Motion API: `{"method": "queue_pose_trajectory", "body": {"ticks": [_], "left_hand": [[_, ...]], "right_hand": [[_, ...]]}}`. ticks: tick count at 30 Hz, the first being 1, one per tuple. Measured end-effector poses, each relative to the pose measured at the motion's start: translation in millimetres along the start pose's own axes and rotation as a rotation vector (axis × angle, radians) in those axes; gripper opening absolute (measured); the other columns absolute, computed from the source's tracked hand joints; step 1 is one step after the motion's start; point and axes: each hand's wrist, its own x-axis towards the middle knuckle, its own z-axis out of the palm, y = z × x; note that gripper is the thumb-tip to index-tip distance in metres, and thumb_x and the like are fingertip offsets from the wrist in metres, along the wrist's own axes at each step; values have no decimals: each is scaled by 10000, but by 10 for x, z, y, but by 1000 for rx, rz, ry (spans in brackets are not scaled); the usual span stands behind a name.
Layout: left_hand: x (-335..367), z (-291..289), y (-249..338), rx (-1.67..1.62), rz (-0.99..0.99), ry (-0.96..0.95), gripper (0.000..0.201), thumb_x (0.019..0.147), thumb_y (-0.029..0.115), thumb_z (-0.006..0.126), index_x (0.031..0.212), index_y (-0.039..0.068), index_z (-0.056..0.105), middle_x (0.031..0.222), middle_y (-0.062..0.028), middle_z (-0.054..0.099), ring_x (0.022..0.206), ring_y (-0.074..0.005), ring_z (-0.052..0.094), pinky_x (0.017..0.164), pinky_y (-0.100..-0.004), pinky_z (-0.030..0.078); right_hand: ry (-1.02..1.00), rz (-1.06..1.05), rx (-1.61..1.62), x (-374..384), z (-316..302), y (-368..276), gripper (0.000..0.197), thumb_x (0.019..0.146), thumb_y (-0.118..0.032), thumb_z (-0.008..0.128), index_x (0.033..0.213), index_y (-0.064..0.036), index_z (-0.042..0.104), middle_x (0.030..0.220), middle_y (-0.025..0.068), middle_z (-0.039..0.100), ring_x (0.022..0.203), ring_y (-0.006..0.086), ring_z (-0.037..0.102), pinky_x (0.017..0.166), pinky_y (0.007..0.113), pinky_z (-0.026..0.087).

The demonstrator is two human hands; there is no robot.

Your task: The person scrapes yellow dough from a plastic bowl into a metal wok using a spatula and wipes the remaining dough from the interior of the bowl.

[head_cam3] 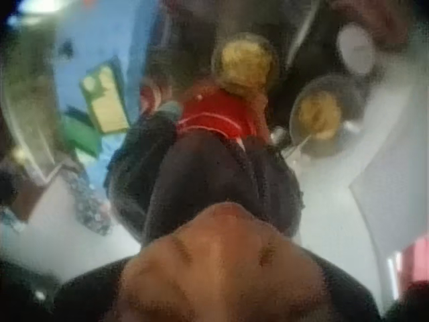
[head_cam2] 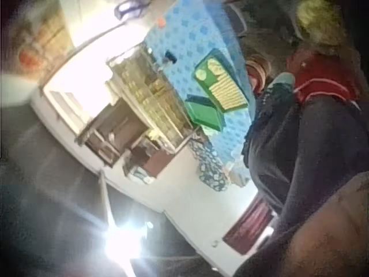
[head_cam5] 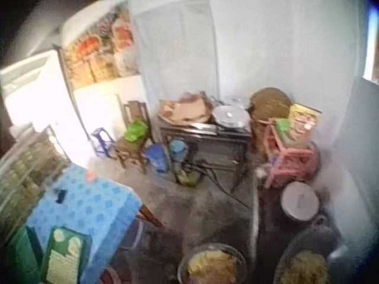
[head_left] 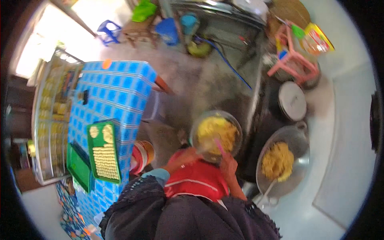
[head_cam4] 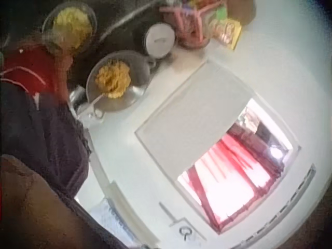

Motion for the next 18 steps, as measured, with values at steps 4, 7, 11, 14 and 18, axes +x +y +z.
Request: {"method": "queue_pose_trajectory", "body": {"ticks": [4,7,11,14,18], "left_hand": [[83,100,-220,34,192,-93,417,798,414,608,735,3,642,538,-110,559,463,-202,526,459,-369,419],[134,184,-344,192,82,-101,423,784,387,611,691,-25,635,530,-154,553,479,-278,543,505,-439,434],[148,169,-342,389,297,16,391,749,342,612,738,-49,624,652,-211,598,613,-362,597,569,-466,458],[100,208,-352,409,232,23,374,721,316,609,795,-51,625,768,-224,625,736,-380,618,627,-473,485],[121,290,-453,455,247,125,353,694,298,621,830,-27,624,832,-202,634,795,-369,622,656,-479,504]], "right_hand": [[-264,69,21,263,-12,-172,495,761,-151,541,1255,-170,513,819,146,622,714,362,596,635,471,477],[-183,2,-200,356,112,-26,450,812,-180,515,1261,-184,507,773,140,622,701,340,612,611,426,483],[-56,-98,-177,297,354,122,395,795,-151,514,1183,-181,578,738,141,607,671,343,607,580,408,474],[-115,-25,89,237,374,155,552,846,-83,474,1367,-255,411,796,159,620,701,328,610,608,432,474],[-38,-144,41,305,267,135,391,799,-118,508,1180,-151,588,752,147,606,649,355,600,551,435,461]]}}
